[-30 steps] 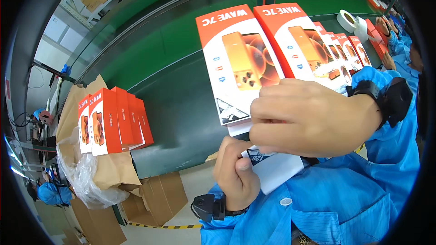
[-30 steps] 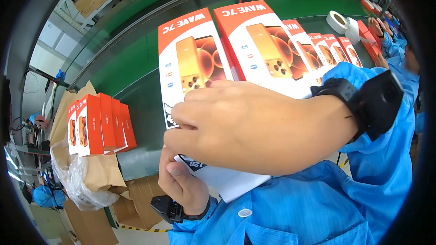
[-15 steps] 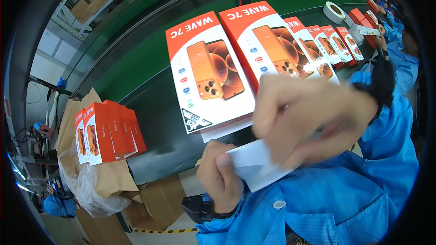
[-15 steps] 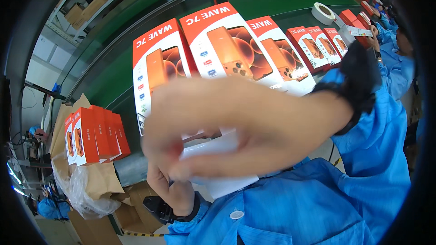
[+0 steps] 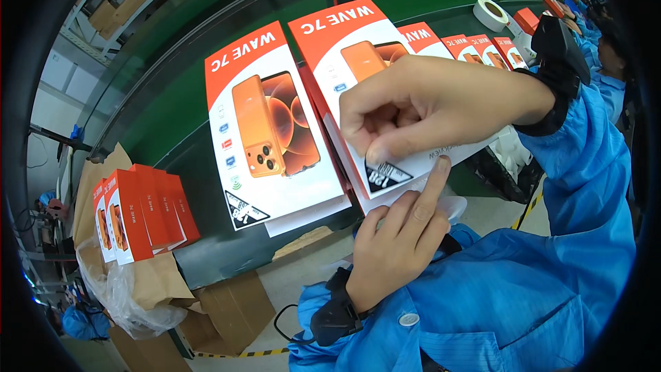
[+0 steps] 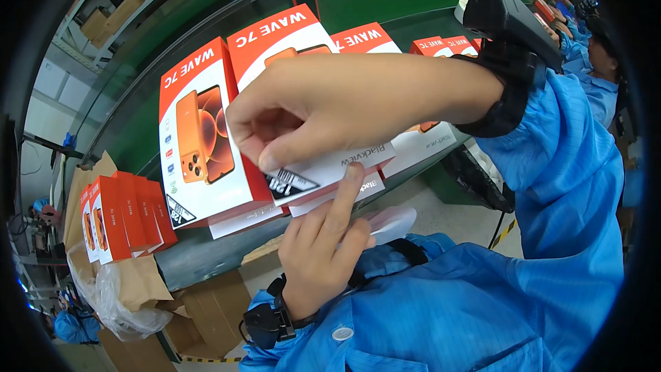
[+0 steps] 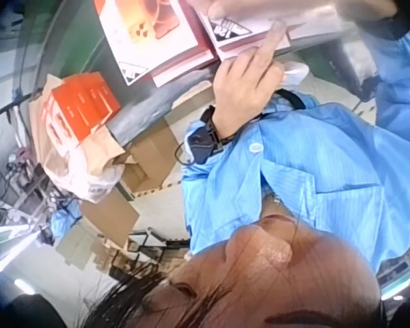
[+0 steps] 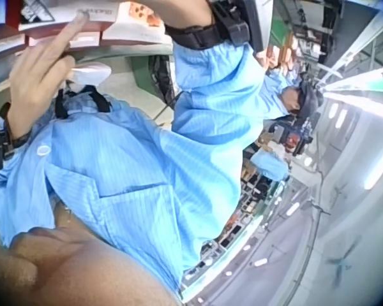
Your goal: The recorder is applying labels to mobile phone boxes on an assembly line.
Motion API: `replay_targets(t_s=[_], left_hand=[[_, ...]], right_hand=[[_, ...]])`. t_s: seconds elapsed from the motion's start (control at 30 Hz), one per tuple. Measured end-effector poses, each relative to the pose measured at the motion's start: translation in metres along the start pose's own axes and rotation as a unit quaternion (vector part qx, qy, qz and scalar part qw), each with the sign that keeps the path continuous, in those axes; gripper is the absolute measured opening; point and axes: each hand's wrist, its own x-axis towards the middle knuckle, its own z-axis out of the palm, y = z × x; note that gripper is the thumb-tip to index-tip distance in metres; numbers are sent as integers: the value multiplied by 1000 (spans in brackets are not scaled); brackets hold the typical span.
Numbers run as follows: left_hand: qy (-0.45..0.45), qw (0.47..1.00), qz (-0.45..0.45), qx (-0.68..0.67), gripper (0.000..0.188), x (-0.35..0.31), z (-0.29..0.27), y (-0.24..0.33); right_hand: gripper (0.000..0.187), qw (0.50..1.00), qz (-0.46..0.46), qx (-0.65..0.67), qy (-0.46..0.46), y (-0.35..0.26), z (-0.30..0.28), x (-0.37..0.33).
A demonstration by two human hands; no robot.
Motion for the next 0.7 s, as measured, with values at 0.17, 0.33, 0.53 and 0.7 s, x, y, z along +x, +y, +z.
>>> replay_targets(t_s=[0.17, 0.33, 0.53, 0.7], left_hand=[[1, 1000, -28, 13, 16, -1, 1, -2], [1, 1000, -18, -1, 23, 0, 2, -2], [8, 1000, -16, -12, 24, 0, 3, -2], [10, 999, -22, -23, 24, -1, 2, -3]], right_hand=[[13, 999, 31, 27, -34, -4, -2, 3], [9, 998, 23, 32, -42, 0, -3, 6], [7, 999, 33, 31, -25, -3, -2, 5], [7, 997, 40, 60, -16, -3, -1, 6]])
